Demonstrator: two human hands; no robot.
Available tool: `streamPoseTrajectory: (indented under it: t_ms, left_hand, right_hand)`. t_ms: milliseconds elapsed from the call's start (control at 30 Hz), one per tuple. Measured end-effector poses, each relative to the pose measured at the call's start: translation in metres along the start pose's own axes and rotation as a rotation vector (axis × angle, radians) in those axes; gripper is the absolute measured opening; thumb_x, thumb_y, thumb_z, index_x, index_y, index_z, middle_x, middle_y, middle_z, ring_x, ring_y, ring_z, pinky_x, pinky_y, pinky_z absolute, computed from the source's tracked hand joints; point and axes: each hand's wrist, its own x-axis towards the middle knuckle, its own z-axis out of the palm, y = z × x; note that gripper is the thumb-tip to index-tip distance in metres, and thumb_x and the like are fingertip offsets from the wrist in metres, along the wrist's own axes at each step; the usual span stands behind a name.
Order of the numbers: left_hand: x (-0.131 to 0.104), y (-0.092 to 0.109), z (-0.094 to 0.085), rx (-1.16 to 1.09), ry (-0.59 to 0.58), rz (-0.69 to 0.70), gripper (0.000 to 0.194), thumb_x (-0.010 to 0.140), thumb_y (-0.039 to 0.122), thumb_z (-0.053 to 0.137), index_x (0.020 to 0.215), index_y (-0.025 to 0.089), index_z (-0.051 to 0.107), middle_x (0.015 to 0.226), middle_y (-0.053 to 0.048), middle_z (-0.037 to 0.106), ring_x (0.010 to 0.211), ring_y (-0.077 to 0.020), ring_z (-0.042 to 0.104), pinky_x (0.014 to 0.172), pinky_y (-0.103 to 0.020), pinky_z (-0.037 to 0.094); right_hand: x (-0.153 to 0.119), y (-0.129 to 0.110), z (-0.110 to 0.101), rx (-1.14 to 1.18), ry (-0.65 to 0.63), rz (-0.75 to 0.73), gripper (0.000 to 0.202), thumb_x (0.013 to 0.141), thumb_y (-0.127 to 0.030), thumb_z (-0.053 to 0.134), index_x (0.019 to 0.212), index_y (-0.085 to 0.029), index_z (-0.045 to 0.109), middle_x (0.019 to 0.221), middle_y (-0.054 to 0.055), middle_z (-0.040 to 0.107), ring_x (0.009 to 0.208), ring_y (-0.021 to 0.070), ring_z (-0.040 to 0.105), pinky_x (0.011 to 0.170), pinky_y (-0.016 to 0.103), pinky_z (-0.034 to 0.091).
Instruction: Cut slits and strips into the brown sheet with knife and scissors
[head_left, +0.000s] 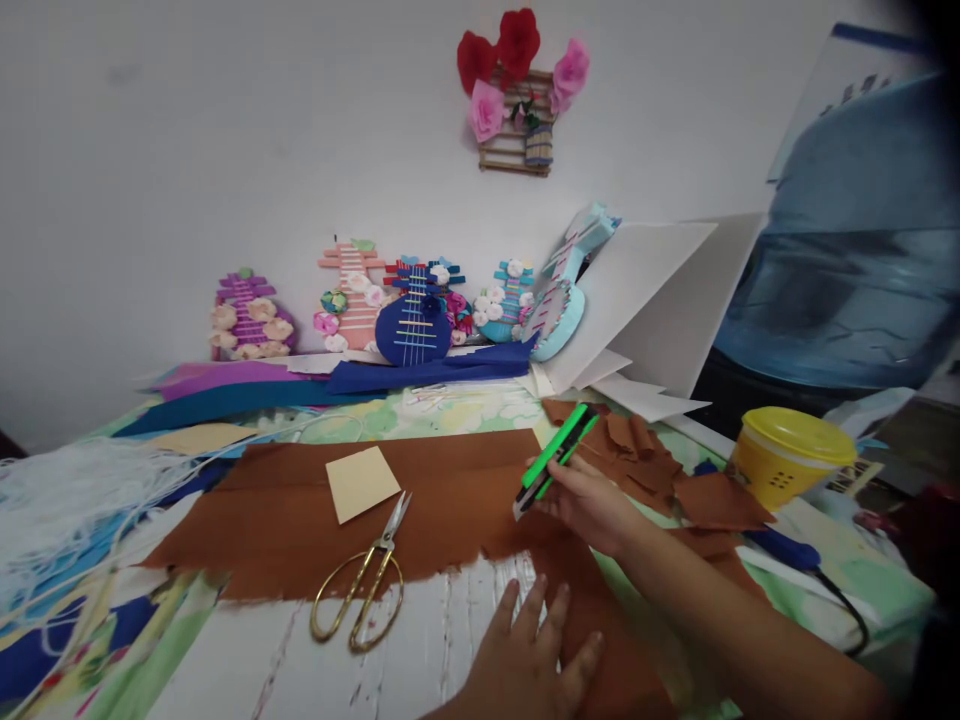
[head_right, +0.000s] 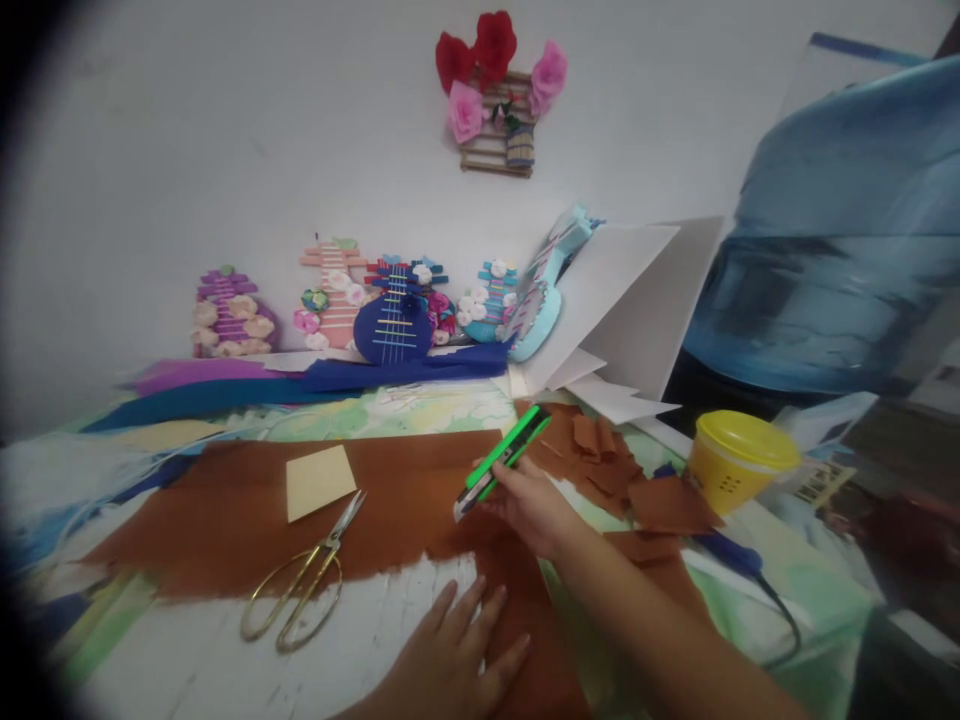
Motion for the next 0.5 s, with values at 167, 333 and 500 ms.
streamPoseTrajectory:
  t_ms: [167,333,500]
  left_hand:
    - [-0.008,0.001,-0.006,0.05,-0.015,0.016,0.033,0.088,0.031,0.034,0.12,0.029,0.042,0.121,-0.016,0.043,0.107,-0.0336,0.043,0.08,-0.052,0.039]
    - [-0.01,0.001,-0.007,0.079,0.004,0.031,0.03,0.088,0.032,0.035,0.116,0.031,0.046,0.118,-0.016,0.046,0.102,-0.0353,0.047,0.076,-0.053,0.039]
    - [-0.005,0.003,0.001,0.104,0.128,-0.023,0.024,0.086,0.035,0.039,0.107,0.034,0.052,0.114,-0.01,0.052,0.097,-0.0327,0.051,0.073,-0.053,0.04]
  right_hand:
    - [0.019,0.019,0.002,-0.01,-0.007,0.025,0.016,0.068,-0.026,0.062,0.078,-0.021,0.051,0.085,-0.001,0.062,0.075,0.0137,0.059,0.073,0.032,0.044]
    - [0.025,0.02,-0.002,0.002,0.016,0.002,0.02,0.067,-0.027,0.063,0.082,-0.021,0.051,0.086,-0.001,0.062,0.072,0.0126,0.059,0.071,0.031,0.044]
    - [0.015,0.003,-0.008,-0.047,0.04,-0.09,0.023,0.065,-0.026,0.064,0.083,-0.019,0.053,0.085,0.0,0.061,0.069,0.0106,0.057,0.061,0.023,0.043]
